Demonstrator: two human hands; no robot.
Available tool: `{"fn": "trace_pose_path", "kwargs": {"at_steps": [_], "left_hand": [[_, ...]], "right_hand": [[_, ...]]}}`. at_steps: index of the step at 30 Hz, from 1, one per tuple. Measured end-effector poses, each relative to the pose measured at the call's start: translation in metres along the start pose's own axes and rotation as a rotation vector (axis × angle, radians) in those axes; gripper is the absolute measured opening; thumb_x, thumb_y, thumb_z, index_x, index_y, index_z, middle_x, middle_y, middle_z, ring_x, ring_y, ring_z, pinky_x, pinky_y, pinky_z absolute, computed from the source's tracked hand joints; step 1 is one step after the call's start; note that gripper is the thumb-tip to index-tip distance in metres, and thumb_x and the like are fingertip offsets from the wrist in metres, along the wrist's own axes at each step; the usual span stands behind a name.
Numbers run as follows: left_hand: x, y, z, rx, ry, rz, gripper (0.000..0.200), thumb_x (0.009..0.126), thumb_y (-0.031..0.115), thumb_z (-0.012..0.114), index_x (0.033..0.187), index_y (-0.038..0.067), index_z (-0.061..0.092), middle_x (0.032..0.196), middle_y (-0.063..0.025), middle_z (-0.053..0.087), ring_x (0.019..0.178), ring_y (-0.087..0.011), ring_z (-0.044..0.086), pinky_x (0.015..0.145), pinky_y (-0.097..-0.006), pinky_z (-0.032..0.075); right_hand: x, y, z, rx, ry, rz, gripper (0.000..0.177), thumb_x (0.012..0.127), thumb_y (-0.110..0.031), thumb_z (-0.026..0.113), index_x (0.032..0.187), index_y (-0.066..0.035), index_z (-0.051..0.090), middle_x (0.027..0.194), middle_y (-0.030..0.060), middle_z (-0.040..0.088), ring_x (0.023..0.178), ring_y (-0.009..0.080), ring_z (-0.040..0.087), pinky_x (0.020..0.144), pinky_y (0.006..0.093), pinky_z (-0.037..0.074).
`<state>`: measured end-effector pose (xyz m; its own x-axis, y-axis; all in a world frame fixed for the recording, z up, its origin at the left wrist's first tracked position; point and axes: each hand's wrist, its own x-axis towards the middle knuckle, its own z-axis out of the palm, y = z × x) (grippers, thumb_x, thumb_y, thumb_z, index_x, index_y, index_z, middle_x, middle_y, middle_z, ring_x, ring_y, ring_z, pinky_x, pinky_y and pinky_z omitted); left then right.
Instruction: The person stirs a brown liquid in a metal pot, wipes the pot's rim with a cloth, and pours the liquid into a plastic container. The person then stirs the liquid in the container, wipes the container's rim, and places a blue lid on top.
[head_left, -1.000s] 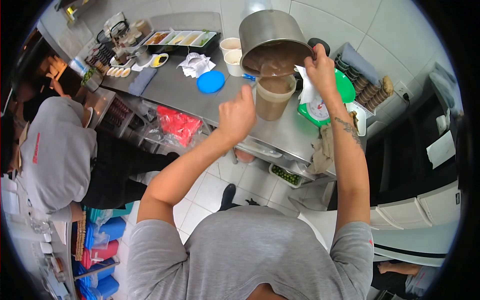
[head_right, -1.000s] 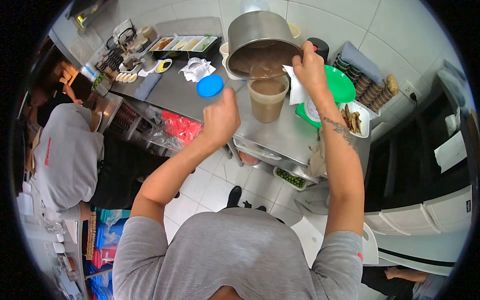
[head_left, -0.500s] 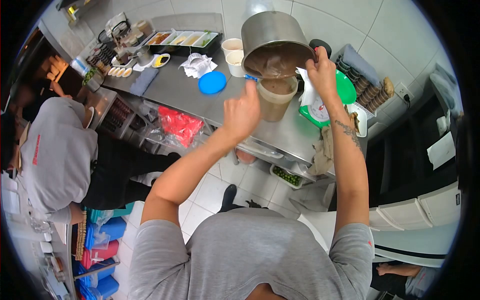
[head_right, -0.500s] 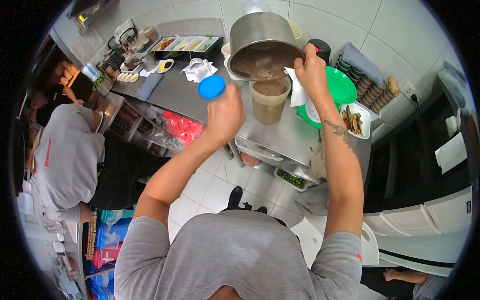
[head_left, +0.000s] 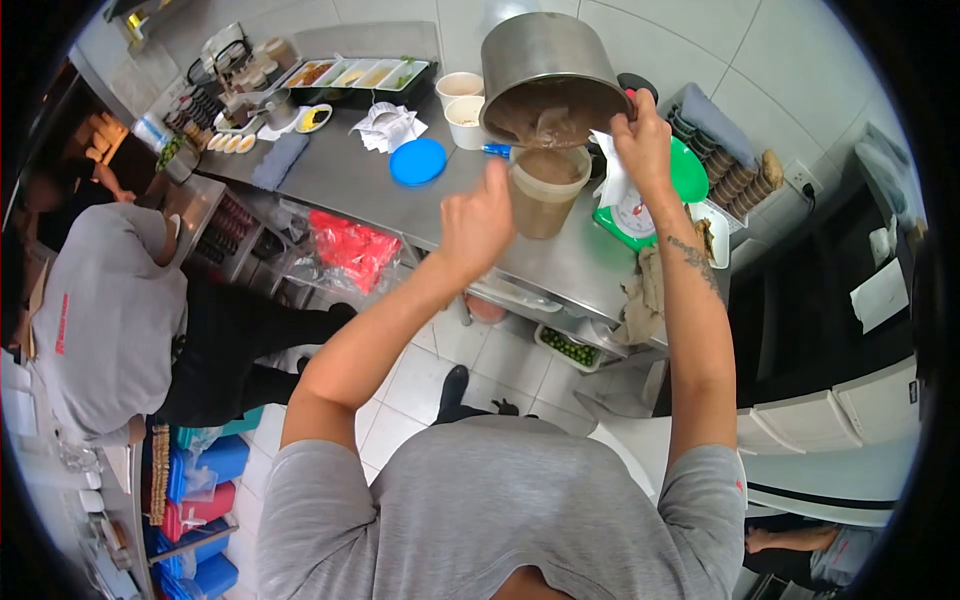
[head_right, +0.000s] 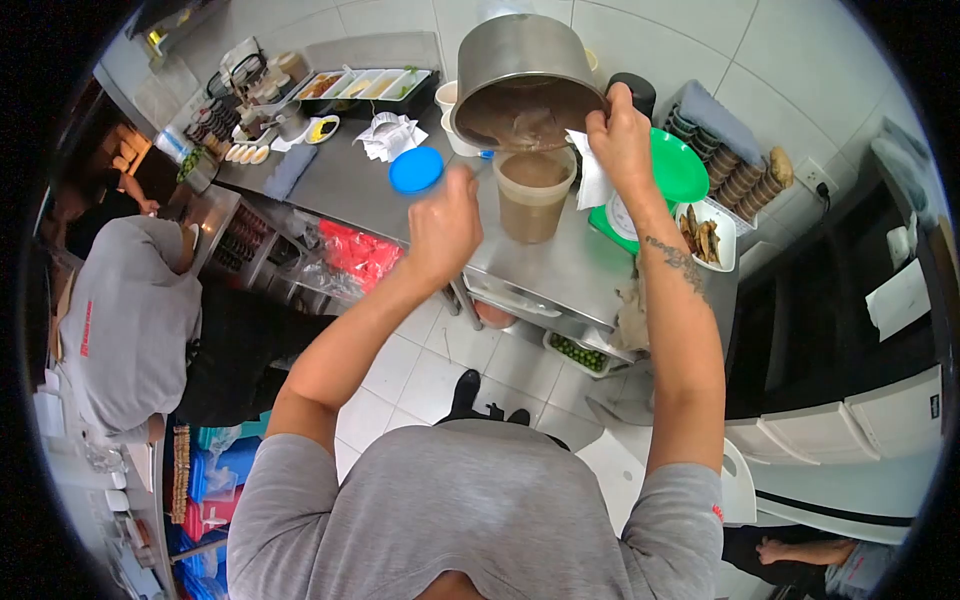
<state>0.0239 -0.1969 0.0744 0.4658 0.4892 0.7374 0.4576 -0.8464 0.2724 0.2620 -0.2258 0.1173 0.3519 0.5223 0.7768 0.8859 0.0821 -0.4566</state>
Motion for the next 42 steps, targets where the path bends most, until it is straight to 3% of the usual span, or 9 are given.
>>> {"fn": "trace_pose_path", "kwargs": {"at_steps": [2, 5, 8, 18, 21, 32, 35, 39, 42], "left_hand": [[0.01, -0.012, 0.011, -0.004, 0.061, 0.014, 0.014, 0.084, 0.009, 0.052, 0.094, 0.002, 0.043, 0.057, -0.0166, 0.055, 0.051, -0.036, 0.056, 0.044, -0.0451, 0.042], [-0.001, -0.017, 0.017, 0.026, -0.041, -0.011, 0.014, 0.084, 0.008, 0.052, 0.094, 0.002, 0.043, 0.059, -0.017, 0.055, 0.053, -0.0361, 0.057, 0.045, -0.0452, 0.042], [-0.021, -0.007, 0.001, -0.023, -0.098, 0.021, 0.014, 0.084, 0.008, 0.052, 0.094, 0.002, 0.043, 0.06, -0.0172, 0.056, 0.053, -0.0359, 0.057, 0.045, -0.0452, 0.042], [-0.013, -0.018, -0.008, 0.052, -0.065, -0.017, 0.018, 0.072, 0.0, 0.05, 0.087, 0.001, 0.041, 0.059, -0.0165, 0.055, 0.049, -0.0357, 0.056, 0.042, -0.0442, 0.043], [-0.026, -0.005, -0.01, -0.073, -0.085, -0.013, 0.014, 0.084, 0.007, 0.051, 0.093, 0.001, 0.043, 0.061, -0.019, 0.056, 0.054, -0.0387, 0.057, 0.047, -0.0465, 0.043], [0.025, -0.007, -0.027, -0.15, -0.044, -0.147, 0.013, 0.086, 0.009, 0.05, 0.094, 0.001, 0.044, 0.067, -0.0204, 0.058, 0.063, -0.0406, 0.058, 0.055, -0.048, 0.043], [0.026, -0.01, -0.038, -0.262, -0.063, -0.155, 0.012, 0.086, 0.01, 0.051, 0.092, 0.001, 0.046, 0.068, -0.0203, 0.057, 0.063, -0.039, 0.057, 0.055, -0.0452, 0.043], [0.024, -0.015, -0.049, -0.358, -0.106, -0.144, 0.012, 0.086, 0.011, 0.053, 0.091, 0.002, 0.047, 0.065, -0.0187, 0.055, 0.057, -0.0357, 0.055, 0.052, -0.0411, 0.04], [0.028, -0.014, -0.06, -0.355, -0.195, -0.198, 0.011, 0.084, 0.008, 0.052, 0.09, 0.001, 0.046, 0.068, -0.0215, 0.058, 0.066, -0.0404, 0.058, 0.056, -0.0474, 0.043]], "right_hand": [[0.0, -0.008, -0.003, 0.014, -0.047, 0.078, 0.011, 0.077, -0.004, 0.052, 0.083, 0.0, 0.043, 0.07, 0.0245, 0.057, 0.07, 0.0424, 0.058, 0.06, 0.0461, 0.045], [0.001, -0.007, -0.002, 0.017, -0.021, 0.039, 0.011, 0.077, -0.004, 0.052, 0.083, 0.0, 0.043, 0.071, 0.0247, 0.058, 0.069, 0.0422, 0.058, 0.06, 0.0457, 0.045], [0.0, 0.002, 0.0, -0.004, 0.019, -0.027, 0.013, 0.078, -0.009, 0.054, 0.085, -0.001, 0.047, 0.058, 0.0151, 0.056, 0.05, 0.0273, 0.058, 0.051, 0.0362, 0.044], [0.002, 0.006, 0.005, -0.002, -0.009, -0.031, 0.013, 0.078, -0.008, 0.053, 0.085, -0.001, 0.046, 0.062, 0.0164, 0.056, 0.053, 0.0282, 0.059, 0.053, 0.0362, 0.045], [0.001, 0.007, 0.005, -0.013, -0.026, -0.009, 0.013, 0.078, -0.008, 0.054, 0.086, -0.001, 0.046, 0.064, 0.0167, 0.057, 0.055, 0.0281, 0.059, 0.054, 0.0357, 0.045], [0.017, 0.008, -0.001, -0.032, -0.112, 0.125, 0.016, 0.075, -0.011, 0.053, 0.084, 0.0, 0.046, 0.064, 0.0169, 0.052, 0.056, 0.0294, 0.052, 0.058, 0.0377, 0.043], [0.026, 0.007, -0.005, -0.006, -0.142, 0.155, 0.018, 0.074, -0.012, 0.053, 0.082, 0.002, 0.044, 0.068, 0.0235, 0.053, 0.066, 0.0434, 0.053, 0.061, 0.0453, 0.041], [0.038, 0.015, -0.005, -0.011, -0.159, 0.171, 0.022, 0.072, -0.015, 0.055, 0.079, 0.003, 0.045, 0.066, 0.0226, 0.051, 0.064, 0.0413, 0.051, 0.061, 0.0438, 0.041], [0.047, 0.02, -0.006, 0.008, -0.176, 0.224, 0.023, 0.071, -0.016, 0.056, 0.079, 0.003, 0.045, 0.064, 0.0211, 0.049, 0.063, 0.0383, 0.05, 0.062, 0.0428, 0.041]]}}
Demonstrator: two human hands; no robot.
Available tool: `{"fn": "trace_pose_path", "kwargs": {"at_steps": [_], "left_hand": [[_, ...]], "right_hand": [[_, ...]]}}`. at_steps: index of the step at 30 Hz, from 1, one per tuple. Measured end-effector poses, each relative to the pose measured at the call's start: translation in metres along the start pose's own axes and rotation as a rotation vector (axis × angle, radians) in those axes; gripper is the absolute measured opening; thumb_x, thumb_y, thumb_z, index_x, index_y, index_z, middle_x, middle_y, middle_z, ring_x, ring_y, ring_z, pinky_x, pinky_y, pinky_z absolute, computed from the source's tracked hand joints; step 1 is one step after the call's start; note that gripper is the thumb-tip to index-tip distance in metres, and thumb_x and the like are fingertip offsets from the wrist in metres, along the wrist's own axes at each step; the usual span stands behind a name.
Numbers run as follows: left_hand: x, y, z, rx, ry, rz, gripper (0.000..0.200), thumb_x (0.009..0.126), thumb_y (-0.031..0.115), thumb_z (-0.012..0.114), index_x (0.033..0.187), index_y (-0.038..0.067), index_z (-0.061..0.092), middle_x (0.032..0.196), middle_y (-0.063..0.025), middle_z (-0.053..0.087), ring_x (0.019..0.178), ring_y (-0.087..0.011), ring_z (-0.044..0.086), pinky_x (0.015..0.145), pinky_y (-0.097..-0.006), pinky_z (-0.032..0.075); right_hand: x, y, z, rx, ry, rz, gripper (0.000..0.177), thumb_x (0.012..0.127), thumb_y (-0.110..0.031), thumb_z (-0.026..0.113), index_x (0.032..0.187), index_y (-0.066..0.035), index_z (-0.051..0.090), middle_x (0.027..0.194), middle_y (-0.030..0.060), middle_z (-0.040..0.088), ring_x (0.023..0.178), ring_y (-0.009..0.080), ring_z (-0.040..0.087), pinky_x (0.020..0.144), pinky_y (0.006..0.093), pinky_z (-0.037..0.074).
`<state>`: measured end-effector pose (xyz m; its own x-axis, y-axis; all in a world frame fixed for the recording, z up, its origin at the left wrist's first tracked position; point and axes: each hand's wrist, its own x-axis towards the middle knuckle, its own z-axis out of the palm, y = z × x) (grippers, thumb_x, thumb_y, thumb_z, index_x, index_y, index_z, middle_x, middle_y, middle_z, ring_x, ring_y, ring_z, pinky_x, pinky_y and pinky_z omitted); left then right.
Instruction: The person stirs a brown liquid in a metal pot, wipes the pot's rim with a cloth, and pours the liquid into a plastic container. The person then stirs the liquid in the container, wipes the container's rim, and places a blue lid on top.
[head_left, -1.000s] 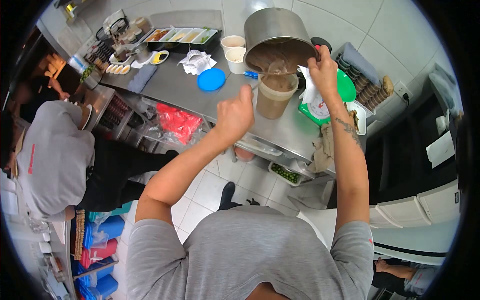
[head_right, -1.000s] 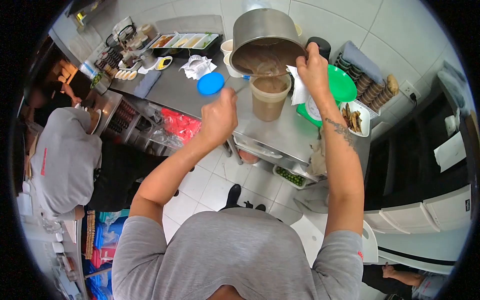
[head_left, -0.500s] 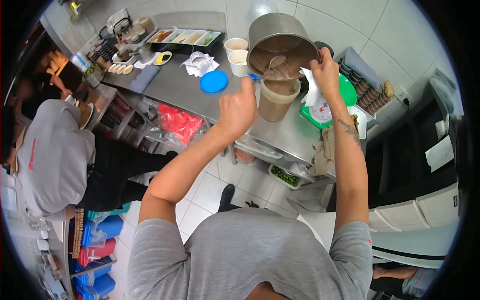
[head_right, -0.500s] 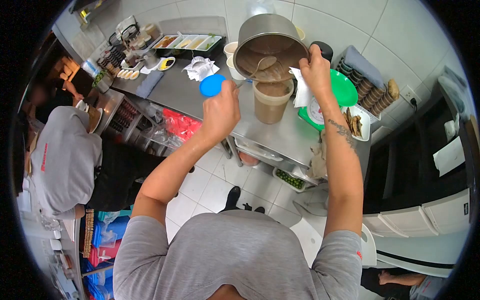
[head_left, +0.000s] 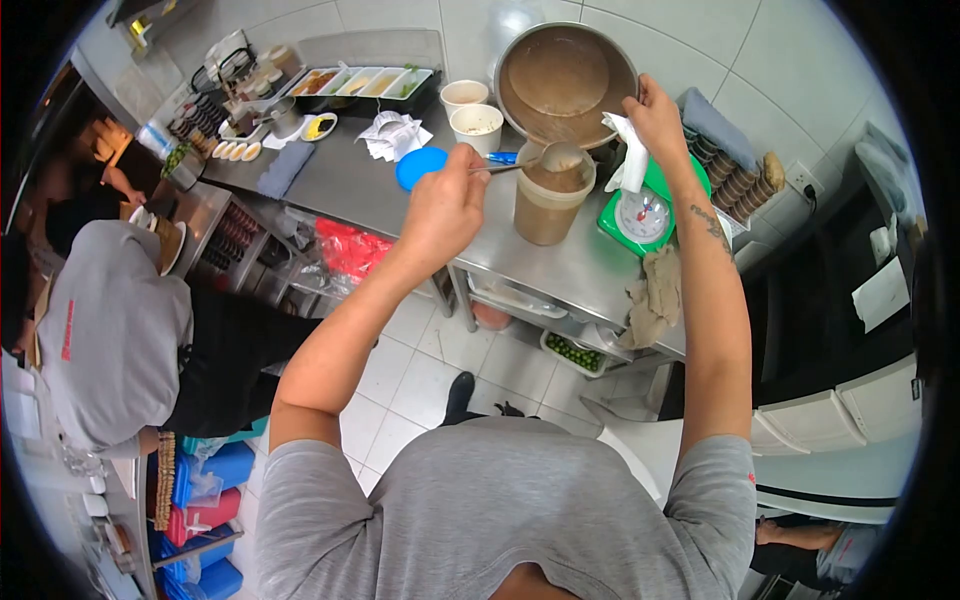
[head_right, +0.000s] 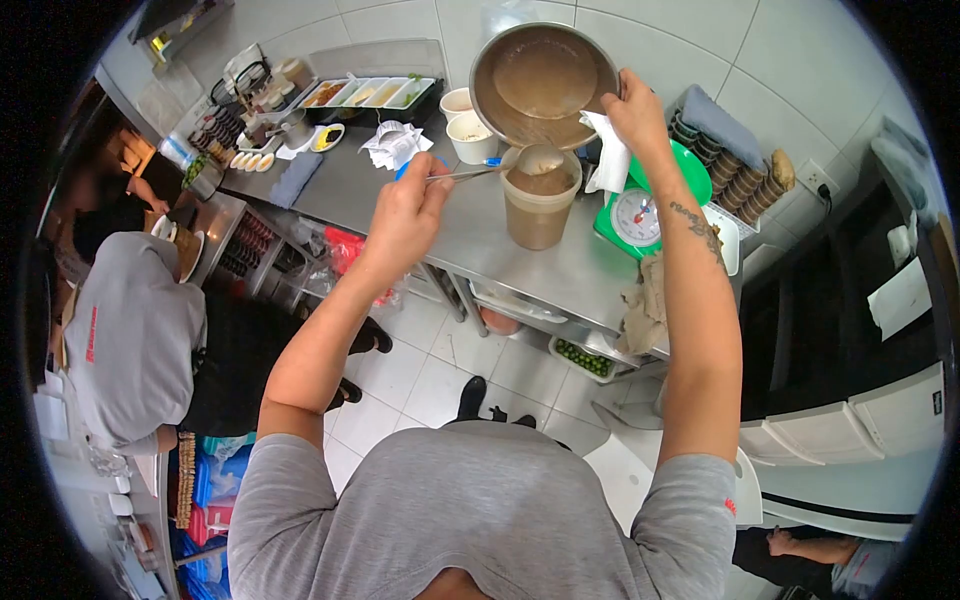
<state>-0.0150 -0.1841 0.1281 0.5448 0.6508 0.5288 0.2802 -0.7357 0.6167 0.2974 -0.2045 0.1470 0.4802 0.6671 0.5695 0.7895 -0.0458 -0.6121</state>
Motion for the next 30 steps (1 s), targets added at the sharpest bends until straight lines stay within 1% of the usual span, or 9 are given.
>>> {"fn": "trace_pose_path", "kwargs": {"at_steps": [3, 7, 10, 13, 16, 22, 23, 27, 30], "left_hand": [[0.007, -0.005, -0.009, -0.032, 0.066, 0.013, 0.012, 0.085, 0.012, 0.054, 0.089, 0.002, 0.049, 0.058, -0.0118, 0.052, 0.051, -0.0224, 0.051, 0.049, -0.0346, 0.038], [0.039, -0.009, -0.014, -0.114, 0.145, -0.029, 0.013, 0.084, 0.014, 0.053, 0.087, 0.001, 0.053, 0.059, -0.0058, 0.054, 0.055, -0.0131, 0.05, 0.05, -0.0287, 0.038], [0.077, -0.032, 0.007, -0.146, 0.181, -0.051, 0.017, 0.082, 0.016, 0.056, 0.085, 0.0, 0.055, 0.063, -0.0075, 0.056, 0.056, -0.0136, 0.051, 0.051, -0.0285, 0.039], [0.124, -0.055, 0.032, -0.188, 0.119, -0.149, 0.026, 0.076, 0.023, 0.06, 0.083, -0.003, 0.057, 0.076, -0.023, 0.061, 0.079, -0.0397, 0.059, 0.071, -0.0419, 0.046], [0.162, -0.059, 0.046, -0.03, 0.056, -0.109, 0.024, 0.079, 0.021, 0.06, 0.083, -0.002, 0.056, 0.065, -0.0097, 0.058, 0.057, -0.0145, 0.053, 0.052, -0.0301, 0.042], [0.195, -0.024, 0.029, -0.019, -0.182, -0.245, 0.056, 0.082, 0.051, 0.053, 0.093, -0.004, 0.053, 0.069, -0.0112, 0.059, 0.057, -0.0169, 0.054, 0.047, -0.0325, 0.043], [0.207, -0.035, 0.031, 0.03, -0.177, -0.198, 0.067, 0.082, 0.062, 0.044, 0.099, -0.002, 0.053, 0.073, -0.0106, 0.058, 0.057, -0.0167, 0.051, 0.049, -0.031, 0.043], [0.24, -0.04, 0.023, -0.213, -0.264, -0.386, 0.055, 0.084, 0.057, 0.046, 0.099, 0.005, 0.055, 0.08, -0.0078, 0.053, 0.056, -0.0133, 0.047, 0.053, -0.0261, 0.042], [0.26, -0.044, 0.023, -0.304, -0.359, -0.329, 0.042, 0.085, 0.047, 0.053, 0.095, 0.005, 0.054, 0.08, -0.006, 0.051, 0.057, -0.0124, 0.048, 0.051, -0.0263, 0.042]], "right_hand": [[0.012, 0.012, 0.003, 0.053, -0.02, 0.024, 0.022, 0.07, -0.015, 0.056, 0.079, 0.003, 0.046, 0.064, 0.0193, 0.05, 0.061, 0.0349, 0.051, 0.061, 0.0417, 0.042], [0.023, 0.017, 0.006, 0.206, -0.094, 0.154, 0.018, 0.07, -0.013, 0.056, 0.077, 0.002, 0.049, 0.065, 0.0154, 0.053, 0.053, 0.0272, 0.054, 0.051, 0.0375, 0.045], [0.025, 0.005, 0.004, 0.368, -0.123, 0.26, 0.014, 0.072, -0.012, 0.056, 0.076, 0.0, 0.049, 0.065, 0.0114, 0.054, 0.048, 0.0211, 0.054, 0.04, 0.0329, 0.045], [0.028, 0.0, 0.004, 0.455, -0.129, 0.327, 0.012, 0.073, -0.01, 0.056, 0.075, -0.002, 0.048, 0.063, 0.0087, 0.053, 0.045, 0.0187, 0.053, 0.036, 0.0305, 0.045], [0.038, 0.005, 0.004, 0.548, -0.143, 0.384, 0.012, 0.073, -0.008, 0.057, 0.072, -0.004, 0.046, 0.061, 0.007, 0.05, 0.043, 0.0177, 0.051, 0.035, 0.0298, 0.044], [0.043, 0.019, -0.001, 0.69, -0.174, 0.443, 0.013, 0.072, -0.005, 0.057, 0.069, -0.004, 0.044, 0.057, 0.0054, 0.047, 0.038, 0.0163, 0.046, 0.031, 0.0286, 0.04], [0.044, 0.02, -0.001, 0.704, -0.174, 0.445, 0.012, 0.072, -0.004, 0.057, 0.069, -0.004, 0.044, 0.057, 0.0052, 0.046, 0.037, 0.0162, 0.045, 0.03, 0.0284, 0.039], [0.051, 0.021, -0.006, 0.764, -0.206, 0.454, 0.012, 0.072, -0.004, 0.056, 0.069, -0.003, 0.045, 0.054, 0.007, 0.047, 0.033, 0.0156, 0.042, 0.029, 0.0279, 0.035], [0.057, 0.021, -0.007, 0.776, -0.261, 0.457, 0.011, 0.073, -0.005, 0.056, 0.069, -0.003, 0.046, 0.054, 0.0083, 0.048, 0.033, 0.0152, 0.042, 0.028, 0.0275, 0.032]]}}
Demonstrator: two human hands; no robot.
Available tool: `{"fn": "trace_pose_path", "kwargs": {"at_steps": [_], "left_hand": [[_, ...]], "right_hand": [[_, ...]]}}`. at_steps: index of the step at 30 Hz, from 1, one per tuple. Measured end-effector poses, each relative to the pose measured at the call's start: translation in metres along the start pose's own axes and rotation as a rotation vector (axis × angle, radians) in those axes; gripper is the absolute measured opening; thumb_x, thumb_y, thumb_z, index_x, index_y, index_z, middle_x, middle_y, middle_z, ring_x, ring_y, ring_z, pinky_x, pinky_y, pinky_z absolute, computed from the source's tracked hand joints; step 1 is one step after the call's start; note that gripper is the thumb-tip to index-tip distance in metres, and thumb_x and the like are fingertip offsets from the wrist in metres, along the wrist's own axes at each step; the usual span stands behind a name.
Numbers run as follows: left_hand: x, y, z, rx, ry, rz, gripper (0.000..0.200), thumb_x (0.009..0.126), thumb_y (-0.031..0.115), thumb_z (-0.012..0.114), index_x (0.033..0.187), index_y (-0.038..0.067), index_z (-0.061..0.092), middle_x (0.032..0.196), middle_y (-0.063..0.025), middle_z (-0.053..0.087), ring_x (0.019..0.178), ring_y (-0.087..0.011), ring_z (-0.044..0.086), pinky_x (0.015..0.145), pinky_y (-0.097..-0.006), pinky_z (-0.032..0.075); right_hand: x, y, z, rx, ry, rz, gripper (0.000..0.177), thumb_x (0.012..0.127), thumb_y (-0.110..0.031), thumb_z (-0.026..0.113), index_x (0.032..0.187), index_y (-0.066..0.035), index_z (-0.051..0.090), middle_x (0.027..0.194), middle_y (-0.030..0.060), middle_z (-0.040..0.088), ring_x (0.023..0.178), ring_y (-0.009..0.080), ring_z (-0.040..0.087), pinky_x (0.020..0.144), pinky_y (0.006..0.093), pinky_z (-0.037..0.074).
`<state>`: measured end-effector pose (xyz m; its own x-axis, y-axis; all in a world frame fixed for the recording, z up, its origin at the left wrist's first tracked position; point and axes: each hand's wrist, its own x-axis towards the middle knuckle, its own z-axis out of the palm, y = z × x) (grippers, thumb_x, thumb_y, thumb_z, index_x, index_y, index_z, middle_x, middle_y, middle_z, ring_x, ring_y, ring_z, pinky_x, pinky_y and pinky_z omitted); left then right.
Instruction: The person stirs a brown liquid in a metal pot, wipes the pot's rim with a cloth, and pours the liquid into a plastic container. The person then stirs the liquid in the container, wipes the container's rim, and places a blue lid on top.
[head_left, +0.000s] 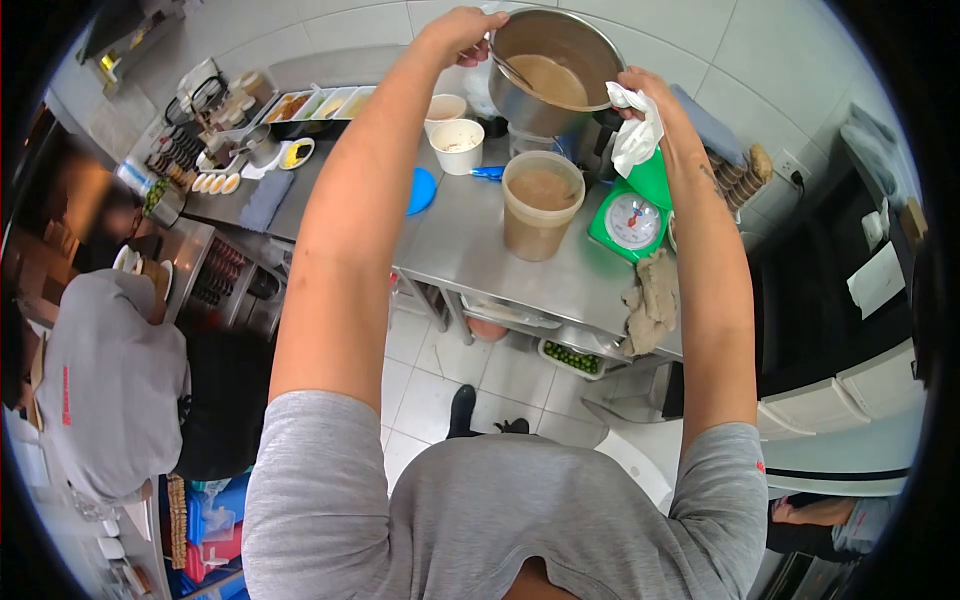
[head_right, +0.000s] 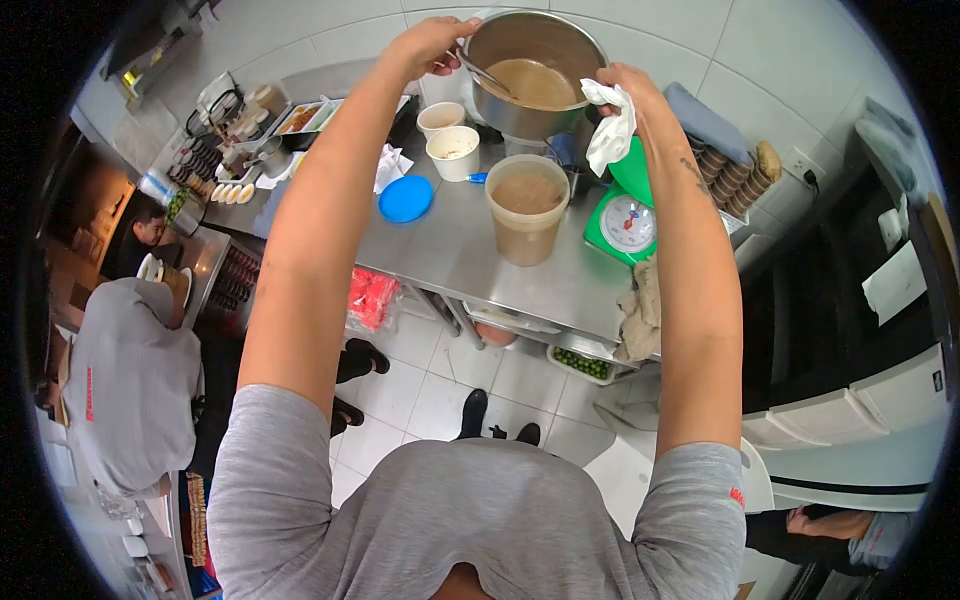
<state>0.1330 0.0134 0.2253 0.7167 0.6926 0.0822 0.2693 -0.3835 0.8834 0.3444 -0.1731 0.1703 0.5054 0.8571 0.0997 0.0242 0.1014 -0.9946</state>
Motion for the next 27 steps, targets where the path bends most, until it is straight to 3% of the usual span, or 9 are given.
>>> {"fn": "trace_pose_path", "kwargs": {"at_steps": [4, 10, 11, 18, 20, 23, 24, 25, 27], "left_hand": [[0.032, -0.006, -0.006, -0.114, -0.078, 0.106, 0.023, 0.083, 0.011, 0.055, 0.062, 0.003, 0.05, 0.047, -0.0069, 0.046, 0.036, -0.0157, 0.043, 0.032, -0.0292, 0.032], [0.044, -0.024, -0.021, -0.366, -0.095, 0.036, 0.016, 0.082, 0.012, 0.056, 0.071, 0.003, 0.05, 0.057, -0.0046, 0.045, 0.045, -0.0131, 0.045, 0.042, -0.0277, 0.038], [0.047, -0.03, -0.024, -0.387, -0.098, 0.016, 0.017, 0.082, 0.014, 0.058, 0.074, 0.003, 0.048, 0.061, -0.0027, 0.042, 0.049, -0.0116, 0.044, 0.046, -0.0273, 0.04], [-0.013, -0.028, -0.017, -0.617, -0.012, -0.053, 0.017, 0.08, 0.006, 0.056, 0.068, 0.004, 0.044, 0.057, -0.0022, 0.038, 0.045, -0.0122, 0.038, 0.044, -0.0273, 0.034], [-0.023, -0.03, -0.015, -0.614, 0.012, -0.058, 0.016, 0.08, 0.005, 0.055, 0.068, 0.004, 0.044, 0.057, -0.0019, 0.037, 0.045, -0.0122, 0.036, 0.044, -0.0272, 0.032], [-0.034, -0.033, -0.009, -0.604, 0.053, -0.099, 0.015, 0.08, 0.006, 0.053, 0.069, 0.004, 0.044, 0.057, -0.0016, 0.037, 0.046, -0.0121, 0.036, 0.044, -0.0271, 0.032], [-0.036, -0.033, -0.009, -0.609, 0.067, -0.108, 0.015, 0.08, 0.006, 0.053, 0.069, 0.004, 0.044, 0.057, -0.0015, 0.037, 0.046, -0.0122, 0.036, 0.044, -0.027, 0.032], [-0.036, -0.036, -0.01, -0.613, 0.069, -0.11, 0.014, 0.08, 0.006, 0.053, 0.07, 0.004, 0.044, 0.058, -0.0014, 0.037, 0.046, -0.0122, 0.036, 0.044, -0.027, 0.032], [-0.036, -0.043, -0.009, -0.624, 0.072, -0.115, 0.012, 0.081, 0.006, 0.053, 0.072, 0.003, 0.045, 0.058, -0.0012, 0.036, 0.046, -0.0122, 0.035, 0.044, -0.027, 0.032]], "right_hand": [[0.002, 0.0, -0.001, 0.025, -0.044, -0.03, 0.009, 0.076, -0.007, 0.056, 0.073, -0.002, 0.049, 0.053, 0.0077, 0.049, 0.034, 0.0152, 0.044, 0.029, 0.0269, 0.032], [-0.006, 0.003, -0.005, 0.427, 0.08, 0.049, 0.027, 0.083, -0.029, 0.062, 0.082, -0.003, 0.054, 0.058, 0.0047, 0.049, 0.042, 0.0154, 0.048, 0.041, 0.0294, 0.045], [-0.009, 0.006, -0.031, 0.498, -0.242, 0.059, 0.035, 0.083, -0.037, 0.062, 0.088, -0.003, 0.055, 0.068, 0.0067, 0.055, 0.049, 0.0178, 0.054, 0.05, 0.0348, 0.051], [-0.141, 0.033, -0.008, 0.926, 0.227, 0.03, 0.053, 0.086, -0.047, 0.053, 0.11, 0.0, 0.05, 0.104, 0.0128, 0.058, 0.097, 0.0277, 0.056, 0.084, 0.048, 0.045], [-0.175, 0.052, 0.004, 0.939, 0.238, -0.008, 0.03, 0.087, -0.027, 0.051, 0.107, -0.005, 0.05, 0.104, 0.0116, 0.056, 0.102, 0.0283, 0.054, 0.091, 0.0503, 0.042], [-0.198, 0.095, 0.014, 1.092, 0.231, 0.083, 0.032, 0.081, -0.015, 0.048, 0.111, -0.003, 0.05, 0.111, 0.0142, 0.056, 0.103, 0.0256, 0.054, 0.096, 0.0441, 0.039], [-0.208, 0.102, 0.025, 0.989, 0.326, 0.142, 0.033, 0.076, -0.009, 0.049, 0.108, -0.001, 0.05, 0.101, 0.0121, 0.057, 0.092, 0.0233, 0.056, 0.089, 0.0374, 0.043], [-0.212, 0.133, 0.018, 0.992, 0.014, 0.056, 0.03, 0.072, -0.004, 0.05, 0.102, -0.002, 0.05, 0.087, 0.0088, 0.055, 0.081, 0.0206, 0.055, 0.079, 0.0321, 0.045], [-0.224, 0.137, 0.045, 0.803, 0.118, 0.151, 0.026, 0.071, 0.003, 0.051, 0.096, -0.003, 0.049, 0.082, 0.0054, 0.052, 0.075, 0.0173, 0.052, 0.073, 0.0285, 0.043]]}}
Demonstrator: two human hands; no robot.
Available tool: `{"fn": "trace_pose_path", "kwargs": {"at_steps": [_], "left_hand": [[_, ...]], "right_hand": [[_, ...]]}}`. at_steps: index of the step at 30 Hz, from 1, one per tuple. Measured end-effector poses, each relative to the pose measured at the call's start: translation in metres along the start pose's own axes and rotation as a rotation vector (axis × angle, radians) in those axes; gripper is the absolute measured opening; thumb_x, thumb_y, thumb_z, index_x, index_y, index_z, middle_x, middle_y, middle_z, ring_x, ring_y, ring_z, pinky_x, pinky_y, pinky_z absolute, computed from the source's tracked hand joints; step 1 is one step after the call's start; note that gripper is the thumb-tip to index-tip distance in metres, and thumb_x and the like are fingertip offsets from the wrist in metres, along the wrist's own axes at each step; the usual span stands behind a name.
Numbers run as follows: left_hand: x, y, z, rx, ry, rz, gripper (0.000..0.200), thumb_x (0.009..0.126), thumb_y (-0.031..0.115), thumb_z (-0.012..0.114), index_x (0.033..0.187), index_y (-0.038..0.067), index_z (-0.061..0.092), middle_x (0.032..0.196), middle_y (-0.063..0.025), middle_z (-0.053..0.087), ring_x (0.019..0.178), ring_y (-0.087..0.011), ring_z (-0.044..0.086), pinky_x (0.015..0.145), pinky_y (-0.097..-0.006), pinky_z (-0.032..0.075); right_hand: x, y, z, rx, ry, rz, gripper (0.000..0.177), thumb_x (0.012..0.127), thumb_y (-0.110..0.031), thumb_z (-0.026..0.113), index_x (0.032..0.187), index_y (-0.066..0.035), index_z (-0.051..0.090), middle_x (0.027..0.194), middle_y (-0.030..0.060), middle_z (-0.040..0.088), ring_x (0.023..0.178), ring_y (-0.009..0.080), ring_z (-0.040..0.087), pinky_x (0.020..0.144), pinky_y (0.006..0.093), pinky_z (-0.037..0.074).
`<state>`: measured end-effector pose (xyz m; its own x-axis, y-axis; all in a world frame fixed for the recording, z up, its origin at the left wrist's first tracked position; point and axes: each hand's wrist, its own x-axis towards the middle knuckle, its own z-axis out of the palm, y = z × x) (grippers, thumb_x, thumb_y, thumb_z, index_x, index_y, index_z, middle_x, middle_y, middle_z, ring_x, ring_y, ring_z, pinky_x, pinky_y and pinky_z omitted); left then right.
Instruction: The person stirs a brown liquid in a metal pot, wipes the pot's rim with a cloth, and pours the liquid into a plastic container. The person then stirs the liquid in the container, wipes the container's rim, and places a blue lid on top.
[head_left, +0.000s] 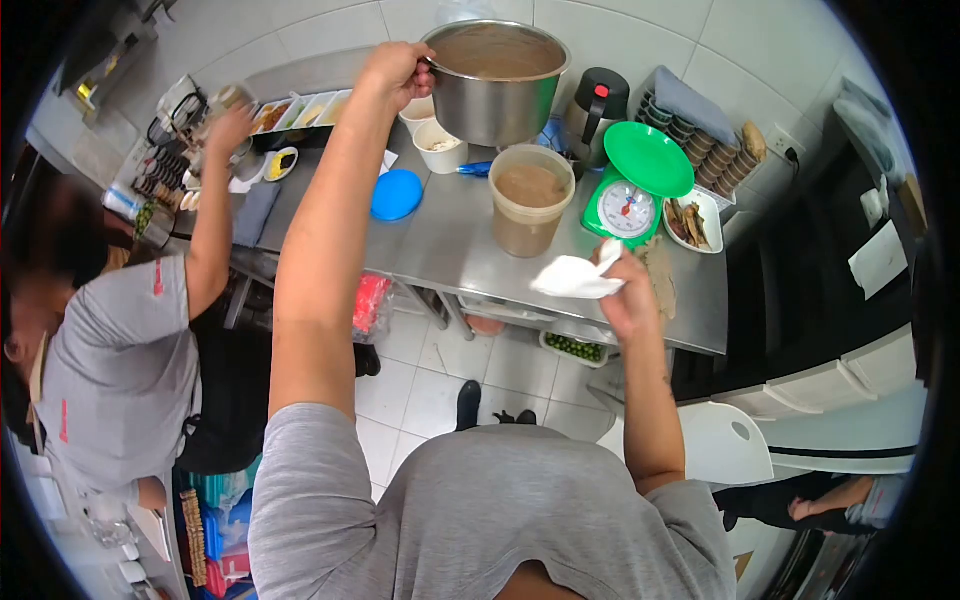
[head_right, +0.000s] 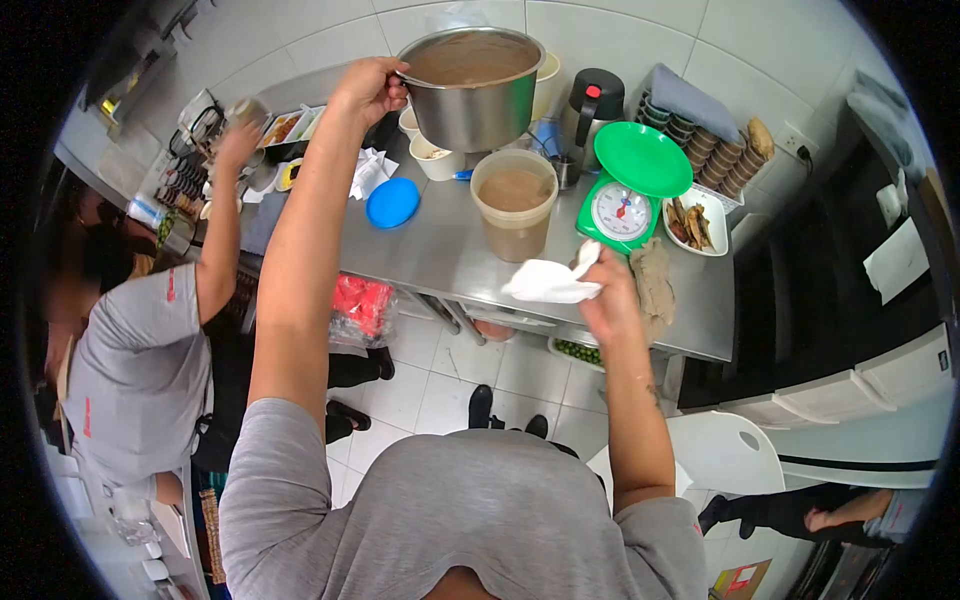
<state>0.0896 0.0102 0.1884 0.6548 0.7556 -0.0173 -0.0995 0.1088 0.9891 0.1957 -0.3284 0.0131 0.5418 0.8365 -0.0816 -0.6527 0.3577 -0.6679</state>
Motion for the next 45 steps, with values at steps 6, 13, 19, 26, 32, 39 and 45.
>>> {"fn": "trace_pose_path", "kwargs": {"at_steps": [6, 13, 19, 26, 32, 39, 45], "left_hand": [[-0.013, -0.002, -0.016, -0.082, 0.089, -0.013, 0.015, 0.081, 0.005, 0.053, 0.07, 0.001, 0.043, 0.055, -0.004, 0.04, 0.041, -0.0145, 0.039, 0.039, -0.0294, 0.036], [-0.067, -0.002, -0.054, -0.149, 0.251, 0.062, 0.013, 0.08, 0.004, 0.052, 0.071, 0.003, 0.042, 0.054, -0.0037, 0.038, 0.041, -0.0152, 0.037, 0.038, -0.0296, 0.032], [-0.114, -0.049, -0.089, -0.129, 0.455, 0.126, 0.011, 0.079, 0.003, 0.053, 0.071, 0.004, 0.045, 0.052, -0.0034, 0.038, 0.039, -0.0154, 0.039, 0.036, -0.0293, 0.032], [-0.129, -0.132, -0.103, -0.204, 0.576, 0.063, 0.013, 0.078, 0.002, 0.053, 0.072, 0.005, 0.041, 0.055, -0.0037, 0.041, 0.039, -0.0132, 0.038, 0.035, -0.0279, 0.032], [-0.131, -0.157, -0.104, -0.243, 0.623, 0.005, 0.016, 0.077, 0.001, 0.051, 0.071, 0.006, 0.037, 0.055, -0.0041, 0.042, 0.038, -0.0125, 0.039, 0.033, -0.0266, 0.029], [-0.128, -0.162, -0.109, -0.193, 0.637, 0.03, 0.015, 0.077, 0.002, 0.051, 0.071, 0.007, 0.038, 0.055, -0.0036, 0.042, 0.038, -0.012, 0.039, 0.033, -0.027, 0.03], [-0.128, -0.179, -0.106, -0.183, 0.635, 0.049, 0.016, 0.078, 0.002, 0.052, 0.072, 0.007, 0.038, 0.055, -0.0042, 0.043, 0.039, -0.0127, 0.041, 0.035, -0.0269, 0.032]], "right_hand": [[-0.004, 0.063, 0.033, -0.473, -0.128, -0.077, 0.018, 0.074, 0.0, 0.058, 0.09, -0.006, 0.052, 0.087, 0.0038, 0.051, 0.084, 0.0155, 0.05, 0.077, 0.0269, 0.041], [0.055, 0.122, 0.064, -1.043, -0.25, -0.3, 0.012, 0.074, -0.003, 0.058, 0.082, -0.004, 0.048, 0.088, 0.0103, 0.045, 0.083, 0.0223, 0.046, 0.073, 0.0302, 0.039], [0.106, 0.17, 0.056, -1.194, -0.169, -0.498, 0.015, 0.068, 0.003, 0.055, 0.08, -0.002, 0.049, 0.085, 0.0139, 0.049, 0.075, 0.0281, 0.05, 0.067, 0.0348, 0.041], [0.128, 0.202, 0.051, -0.799, 0.039, -0.114, 0.019, 0.08, -0.01, 0.063, 0.079, -0.002, 0.045, 0.083, 0.0099, 0.051, 0.07, 0.0185, 0.054, 0.06, 0.0285, 0.045], [0.115, 0.204, 0.051, -0.26, 0.207, -0.057, 0.016, 0.084, -0.005, 0.057, 0.084, -0.004, 0.041, 0.08, 0.0086, 0.051, 0.065, 0.0179, 0.057, 0.053, 0.0268, 0.048], [0.102, 0.2, 0.042, -0.401, 0.015, 0.008, 0.017, 0.079, 0.002, 0.052, 0.093, -0.006, 0.048, 0.085, 0.0095, 0.056, 0.064, 0.0147, 0.058, 0.054, 0.0255, 0.047], [0.098, 0.188, 0.054, -1.162, 0.084, -0.27, 0.02, 0.073, -0.007, 0.058, 0.092, -0.004, 0.051, 0.082, 0.0135, 0.06, 0.069, 0.023, 0.061, 0.059, 0.0329, 0.047]]}}
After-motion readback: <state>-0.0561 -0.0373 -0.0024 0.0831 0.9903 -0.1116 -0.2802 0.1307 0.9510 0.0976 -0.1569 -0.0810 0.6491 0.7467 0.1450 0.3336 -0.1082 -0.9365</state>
